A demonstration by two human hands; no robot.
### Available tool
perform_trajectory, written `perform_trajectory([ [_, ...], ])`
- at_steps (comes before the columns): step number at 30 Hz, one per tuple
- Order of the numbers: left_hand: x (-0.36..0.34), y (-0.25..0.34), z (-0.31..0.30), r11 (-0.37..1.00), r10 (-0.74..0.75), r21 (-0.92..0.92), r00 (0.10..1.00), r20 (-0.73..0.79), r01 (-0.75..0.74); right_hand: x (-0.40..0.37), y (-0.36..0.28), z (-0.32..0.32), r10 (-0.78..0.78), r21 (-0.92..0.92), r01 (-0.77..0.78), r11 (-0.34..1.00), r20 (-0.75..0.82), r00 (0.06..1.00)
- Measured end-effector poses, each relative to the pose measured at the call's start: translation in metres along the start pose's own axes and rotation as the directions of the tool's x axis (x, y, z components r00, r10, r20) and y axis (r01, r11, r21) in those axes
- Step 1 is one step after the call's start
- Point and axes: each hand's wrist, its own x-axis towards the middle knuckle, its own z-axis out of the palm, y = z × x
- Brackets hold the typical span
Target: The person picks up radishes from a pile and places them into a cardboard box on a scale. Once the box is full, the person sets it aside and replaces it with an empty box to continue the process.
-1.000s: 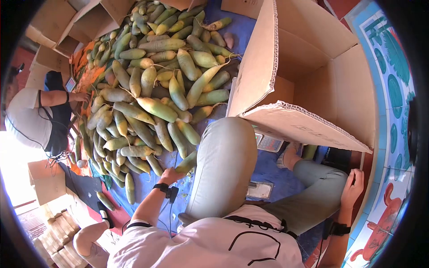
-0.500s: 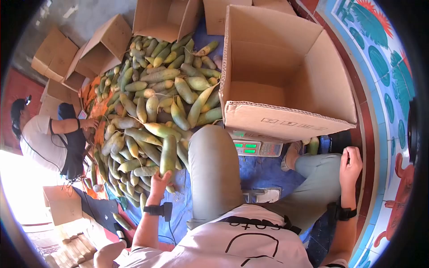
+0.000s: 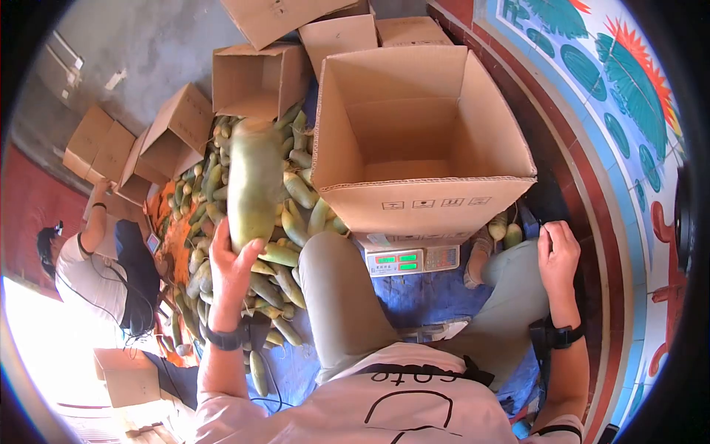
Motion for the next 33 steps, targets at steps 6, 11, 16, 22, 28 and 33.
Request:
perform_trajectory([
  [6, 0.045, 0.054, 0.053, 0.777, 0.43, 0.441, 0.89, 0.151, -0.45, -0.002, 0.0, -0.003, 0.004, 0.039, -0.002, 0.999, -0.058, 0.998],
  [11, 0.065, 0.072, 0.095, 0.643, 0.479, 0.503, 0.815, 0.326, -0.578, -0.007, 0.006, -0.005, 0.038, 0.045, -0.034, 0.998, -0.092, 0.995],
  [16, 0.077, 0.085, 0.123, 0.584, 0.434, 0.515, 0.778, 0.455, -0.627, -0.009, 0.009, -0.009, 0.052, 0.057, -0.047, 0.997, -0.082, 0.995],
  [22, 0.078, 0.079, 0.139, 0.489, 0.458, 0.537, 0.727, 0.512, -0.687, -0.008, 0.012, -0.009, 0.048, 0.074, -0.04, 0.996, -0.105, 0.993],
  [28, 0.065, 0.085, 0.14, 0.577, 0.576, 0.496, 0.754, 0.317, -0.649, 0.021, -0.002, -0.018, 0.01, 0.184, 0.012, 0.983, -0.121, 0.993],
  [33, 0.05, 0.091, 0.138, 0.63, 0.636, 0.348, 0.719, 0.281, -0.694, 0.08, -0.052, -0.035, -0.157, 0.3, 0.213, 0.93, -0.201, 0.967],
])
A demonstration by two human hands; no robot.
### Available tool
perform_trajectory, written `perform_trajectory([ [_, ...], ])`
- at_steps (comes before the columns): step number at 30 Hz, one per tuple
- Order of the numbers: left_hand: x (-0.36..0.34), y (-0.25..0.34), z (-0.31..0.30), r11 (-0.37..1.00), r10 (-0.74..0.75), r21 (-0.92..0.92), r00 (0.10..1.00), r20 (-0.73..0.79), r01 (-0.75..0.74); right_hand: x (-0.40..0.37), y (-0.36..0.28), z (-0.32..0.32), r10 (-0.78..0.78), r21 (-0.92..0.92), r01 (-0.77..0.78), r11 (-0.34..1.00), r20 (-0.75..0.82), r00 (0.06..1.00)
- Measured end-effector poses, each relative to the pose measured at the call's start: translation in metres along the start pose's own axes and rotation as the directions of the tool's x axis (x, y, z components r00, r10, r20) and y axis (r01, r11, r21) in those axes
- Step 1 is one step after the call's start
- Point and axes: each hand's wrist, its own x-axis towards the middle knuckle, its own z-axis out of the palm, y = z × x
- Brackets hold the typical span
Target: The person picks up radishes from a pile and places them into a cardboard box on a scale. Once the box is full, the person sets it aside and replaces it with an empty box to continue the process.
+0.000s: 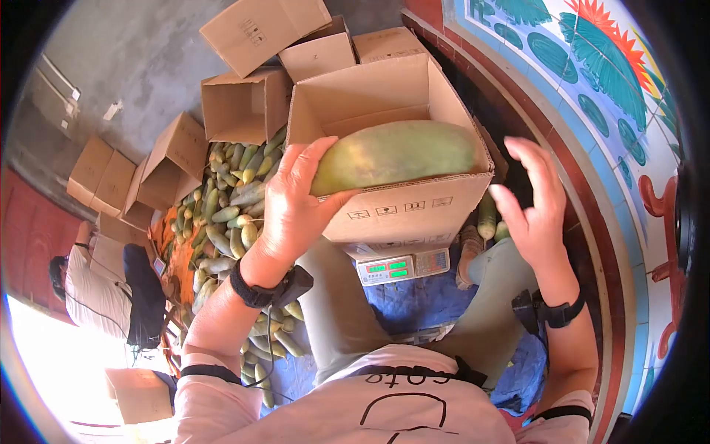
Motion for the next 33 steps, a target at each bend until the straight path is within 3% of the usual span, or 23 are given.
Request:
perform_trajectory([
  [3, -0.002, 0.003, -0.003, 0.998, 0.063, -0.01, 0.997, 0.034, -0.063, 0.031, -0.017, 0.014, -0.09, 0.015, 0.089, 0.996, 0.129, 0.988],
  [5, -0.004, 0.002, -0.004, 0.999, 0.029, -0.021, 0.999, 0.032, -0.029, 0.032, -0.014, 0.028, -0.03, 0.104, 0.008, 0.995, 0.205, 0.978],
  [7, -0.005, -0.006, -0.003, 0.994, 0.004, -0.106, 1.0, 0.028, -0.001, 0.033, -0.012, 0.036, 0.108, 0.321, -0.217, 0.922, 0.326, 0.939],
  [8, -0.007, -0.009, -0.003, 0.994, -0.002, -0.106, 1.0, 0.021, 0.004, 0.034, -0.014, 0.038, 0.048, 0.312, -0.146, 0.939, 0.303, 0.952],
  [12, -0.011, -0.018, -0.004, 0.985, -0.069, -0.155, 0.996, 0.059, 0.077, 0.034, -0.023, 0.043, 0.083, 0.325, -0.176, 0.929, 0.28, 0.956],
  [15, -0.019, -0.032, -0.004, 0.968, -0.173, -0.167, 0.981, 0.092, 0.187, 0.043, -0.024, 0.042, 0.073, 0.154, -0.098, 0.983, 0.164, 0.984],
  [17, -0.03, -0.046, 0.001, 0.993, -0.036, 0.112, 0.995, 0.096, 0.025, 0.045, -0.013, 0.045, 0.107, 0.071, -0.115, 0.991, 0.11, 0.988],
  [19, -0.04, -0.052, 0.006, 0.991, -0.018, 0.137, 0.995, 0.096, 0.004, 0.048, -0.004, 0.046, 0.129, 0.011, -0.131, 0.991, 0.122, 0.984],
  [21, -0.046, -0.055, 0.009, 0.948, 0.03, 0.303, 0.977, 0.211, -0.095, 0.055, 0.003, 0.048, 0.126, -0.187, -0.084, 0.979, 0.225, 0.966],
  [23, -0.049, -0.053, 0.014, 0.958, 0.001, 0.282, 0.987, 0.161, -0.047, 0.062, 0.007, 0.053, 0.112, -0.226, -0.042, 0.973, 0.308, 0.945],
  [25, -0.051, -0.056, 0.017, 0.964, -0.029, 0.264, 0.986, 0.163, -0.015, 0.072, 0.009, 0.06, 0.22, -0.372, -0.004, 0.928, 0.539, 0.813],
  [27, -0.052, -0.055, 0.018, 0.962, -0.036, 0.275, 0.988, 0.151, -0.007, 0.08, 0.016, 0.07, 0.24, -0.365, -0.011, 0.931, 0.588, 0.772],
  [29, -0.054, -0.055, 0.016, 0.964, -0.042, 0.266, 0.984, 0.174, -0.005, 0.089, 0.028, 0.08, 0.275, -0.386, 0.042, 0.922, 0.725, 0.632],
  [31, -0.057, -0.054, 0.016, 0.964, -0.062, 0.265, 0.987, 0.15, 0.02, 0.094, 0.033, 0.092, 0.262, -0.375, 0.061, 0.925, 0.745, 0.614],
  [33, -0.059, -0.054, 0.017, 0.97, -0.051, 0.244, 0.991, 0.123, 0.02, 0.098, 0.035, 0.107, 0.456, -0.539, 0.12, 0.834, 0.794, 0.402],
])
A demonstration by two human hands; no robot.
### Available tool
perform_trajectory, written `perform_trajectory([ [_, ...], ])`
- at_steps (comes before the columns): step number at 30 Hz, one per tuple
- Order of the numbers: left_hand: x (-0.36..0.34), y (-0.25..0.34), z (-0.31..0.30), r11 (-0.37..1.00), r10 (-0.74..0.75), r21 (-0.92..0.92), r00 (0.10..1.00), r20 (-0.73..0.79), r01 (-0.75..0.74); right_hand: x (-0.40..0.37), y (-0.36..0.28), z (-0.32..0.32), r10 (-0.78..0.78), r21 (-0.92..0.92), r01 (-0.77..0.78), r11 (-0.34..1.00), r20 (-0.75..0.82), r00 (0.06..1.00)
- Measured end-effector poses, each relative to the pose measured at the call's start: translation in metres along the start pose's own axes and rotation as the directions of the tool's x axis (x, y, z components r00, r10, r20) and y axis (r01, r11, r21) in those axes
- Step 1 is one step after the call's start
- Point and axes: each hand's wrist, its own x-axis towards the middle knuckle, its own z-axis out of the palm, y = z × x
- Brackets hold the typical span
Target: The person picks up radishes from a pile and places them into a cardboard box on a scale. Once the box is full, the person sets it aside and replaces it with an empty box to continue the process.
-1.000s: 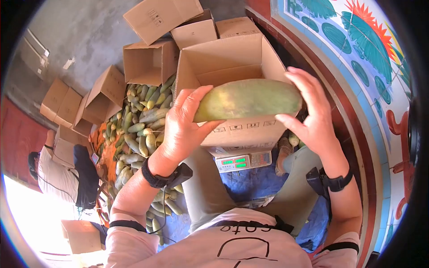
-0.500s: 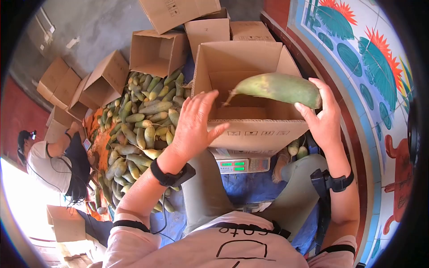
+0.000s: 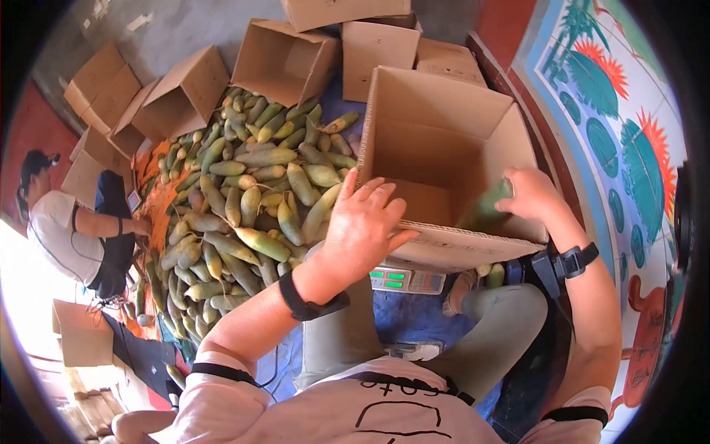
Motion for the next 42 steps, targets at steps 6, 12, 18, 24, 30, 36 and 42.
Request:
perform_trajectory([
  [6, -0.002, -0.001, 0.001, 0.999, -0.015, -0.029, 1.0, -0.009, 0.015, 0.01, -0.011, 0.019, -0.017, -0.26, 0.078, 0.963, 0.229, 0.973],
  [12, 0.0, -0.004, 0.004, 0.997, 0.008, -0.08, 0.999, -0.034, -0.011, 0.03, 0.013, 0.065, -0.072, -0.375, 0.263, 0.889, 0.454, 0.888],
  [18, -0.004, -0.004, 0.007, 0.998, 0.003, -0.061, 0.999, -0.052, -0.007, 0.039, 0.025, 0.084, -0.069, -0.29, 0.26, 0.921, 0.534, 0.843],
  [24, -0.004, -0.004, 0.006, 0.996, 0.018, -0.085, 0.999, -0.039, -0.021, 0.021, 0.01, 0.047, -0.246, 0.068, 0.236, 0.969, 0.287, 0.926],
  [30, -0.003, -0.005, 0.006, 0.999, 0.015, -0.051, 0.998, -0.057, -0.018, -0.018, -0.011, 0.016, -0.099, 0.527, 0.175, 0.832, -0.17, 0.981],
  [36, 0.003, -0.012, 0.002, 0.968, 0.078, -0.227, 0.986, -0.149, -0.111, -0.077, -0.009, 0.033, -0.145, 0.206, 0.319, 0.925, -0.586, 0.797],
  [42, -0.047, -0.071, -0.017, 0.929, -0.307, -0.303, 0.901, -0.307, 0.213, -0.13, 0.035, 0.078, 0.045, 0.131, 0.113, 0.985, -0.824, 0.565],
])
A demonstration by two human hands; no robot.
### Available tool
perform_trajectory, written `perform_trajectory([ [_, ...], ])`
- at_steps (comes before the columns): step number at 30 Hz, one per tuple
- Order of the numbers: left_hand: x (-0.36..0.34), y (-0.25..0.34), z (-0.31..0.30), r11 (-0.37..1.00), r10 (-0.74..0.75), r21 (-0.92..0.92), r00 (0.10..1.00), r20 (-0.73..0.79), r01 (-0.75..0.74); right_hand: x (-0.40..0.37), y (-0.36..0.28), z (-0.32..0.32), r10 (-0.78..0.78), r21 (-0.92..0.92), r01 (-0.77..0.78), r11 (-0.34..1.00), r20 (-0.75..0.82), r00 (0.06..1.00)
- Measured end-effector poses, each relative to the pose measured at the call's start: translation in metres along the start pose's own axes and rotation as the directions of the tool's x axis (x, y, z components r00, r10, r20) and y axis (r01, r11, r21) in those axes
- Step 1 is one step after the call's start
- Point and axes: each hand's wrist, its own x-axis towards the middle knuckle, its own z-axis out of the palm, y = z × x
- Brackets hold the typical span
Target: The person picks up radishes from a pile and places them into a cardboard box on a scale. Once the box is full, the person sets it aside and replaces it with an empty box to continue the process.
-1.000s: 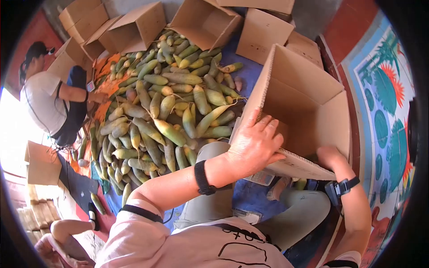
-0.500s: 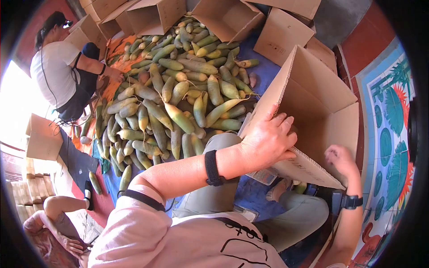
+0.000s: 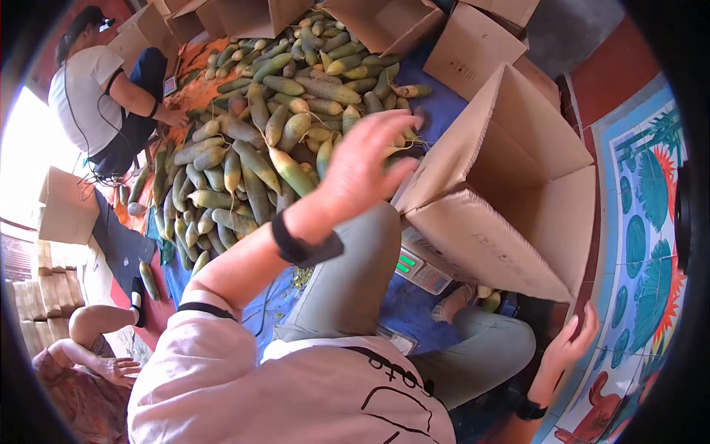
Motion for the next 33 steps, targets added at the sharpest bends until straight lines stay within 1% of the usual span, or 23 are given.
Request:
perform_trajectory([
  [1, -0.013, -0.016, -0.008, 0.989, -0.116, 0.093, 0.993, 0.014, 0.114, -0.013, 0.009, -0.001, -0.004, 0.002, 0.004, 1.0, 0.005, 1.0],
  [2, -0.03, -0.034, -0.013, 0.956, -0.233, 0.187, 0.972, 0.016, 0.226, -0.027, 0.019, 0.0, 0.048, -0.029, -0.047, 0.998, 0.039, 0.998],
  [3, -0.05, -0.051, -0.017, 0.93, -0.301, 0.227, 0.953, 0.02, 0.289, -0.039, 0.026, 0.002, 0.101, -0.061, -0.097, 0.993, 0.073, 0.992],
  [4, -0.072, -0.068, -0.02, 0.898, -0.37, 0.267, 0.929, 0.021, 0.351, -0.049, 0.027, 0.004, 0.095, -0.057, -0.091, 0.994, 0.081, 0.992],
  [5, -0.098, -0.086, -0.022, 0.865, -0.46, 0.253, 0.886, 0.057, 0.432, -0.057, 0.026, 0.006, 0.12, -0.057, -0.112, 0.992, 0.167, 0.979],
  [6, -0.126, -0.103, -0.021, 0.825, -0.544, 0.242, 0.834, 0.092, 0.511, -0.064, 0.026, 0.009, 0.143, -0.06, -0.133, 0.989, 0.252, 0.957],
  [8, -0.179, -0.127, -0.016, 0.687, -0.72, 0.302, 0.676, 0.159, 0.661, -0.069, 0.028, 0.012, 0.155, -0.016, -0.157, 0.987, 0.271, 0.95],
  [9, -0.203, -0.136, -0.012, 0.679, -0.728, 0.301, 0.667, 0.156, 0.67, -0.068, 0.028, 0.012, 0.243, -0.022, -0.246, 0.969, 0.269, 0.932],
  [10, -0.225, -0.144, -0.007, 0.603, -0.797, 0.314, 0.571, 0.196, 0.734, -0.069, 0.028, 0.011, 0.329, -0.029, -0.334, 0.942, 0.264, 0.907],
  [11, -0.241, -0.149, -0.002, 0.522, -0.853, 0.329, 0.467, 0.233, 0.787, -0.069, 0.03, 0.012, 0.296, -0.03, -0.299, 0.954, 0.267, 0.917],
  [12, -0.25, -0.151, 0.003, 0.514, -0.857, 0.325, 0.46, 0.233, 0.794, -0.071, 0.034, 0.012, 0.289, -0.032, -0.291, 0.956, 0.273, 0.918],
  [14, -0.268, -0.155, 0.013, 0.481, -0.877, 0.463, 0.4, 0.268, 0.745, -0.076, 0.043, 0.009, 0.232, -0.105, -0.21, 0.972, 0.29, 0.929],
  [18, -0.288, -0.182, 0.036, 0.387, -0.922, 0.49, 0.328, 0.207, 0.781, -0.081, 0.05, 0.008, 0.261, -0.126, -0.233, 0.964, 0.309, 0.915],
  [19, -0.286, -0.187, 0.039, 0.385, -0.923, 0.487, 0.327, 0.202, 0.784, -0.081, 0.049, 0.009, 0.25, -0.127, -0.222, 0.967, 0.282, 0.926],
  [21, -0.28, -0.195, 0.046, 0.379, -0.922, 0.511, 0.361, 0.14, 0.771, -0.083, 0.05, 0.008, 0.234, -0.128, -0.207, 0.97, 0.249, 0.94],
  [22, -0.281, -0.2, 0.05, 0.381, -0.921, 0.506, 0.364, 0.137, 0.774, -0.084, 0.052, 0.006, 0.24, -0.147, -0.205, 0.968, 0.281, 0.929],
  [24, -0.279, -0.209, 0.059, 0.451, -0.861, 0.644, 0.493, 0.129, 0.619, -0.085, 0.054, 0.004, 0.242, -0.168, -0.198, 0.966, 0.3, 0.923],
  [25, -0.271, -0.208, 0.057, 0.429, -0.88, 0.683, 0.443, 0.169, 0.591, -0.085, 0.054, 0.004, 0.249, -0.166, -0.205, 0.964, 0.312, 0.917],
  [26, -0.274, -0.215, 0.061, 0.425, -0.878, 0.681, 0.456, 0.149, 0.596, -0.084, 0.054, 0.004, 0.257, -0.165, -0.213, 0.963, 0.324, 0.911],
  [28, -0.266, -0.215, 0.059, 0.369, -0.917, 0.687, 0.364, 0.162, 0.626, -0.082, 0.05, 0.004, 0.235, -0.155, -0.194, 0.969, 0.324, 0.916],
  [29, -0.259, -0.214, 0.058, 0.333, -0.938, 0.727, 0.291, 0.19, 0.6, -0.081, 0.049, 0.004, 0.216, -0.142, -0.178, 0.974, 0.337, 0.916],
  [32, -0.267, -0.224, 0.062, 0.34, -0.937, 0.758, 0.268, 0.224, 0.557, -0.081, 0.048, 0.006, 0.219, -0.129, -0.185, 0.974, 0.334, 0.917],
  [33, -0.27, -0.222, 0.064, 0.364, -0.928, 0.758, 0.283, 0.244, 0.541, -0.08, 0.048, 0.006, 0.214, -0.127, -0.182, 0.975, 0.326, 0.921],
])
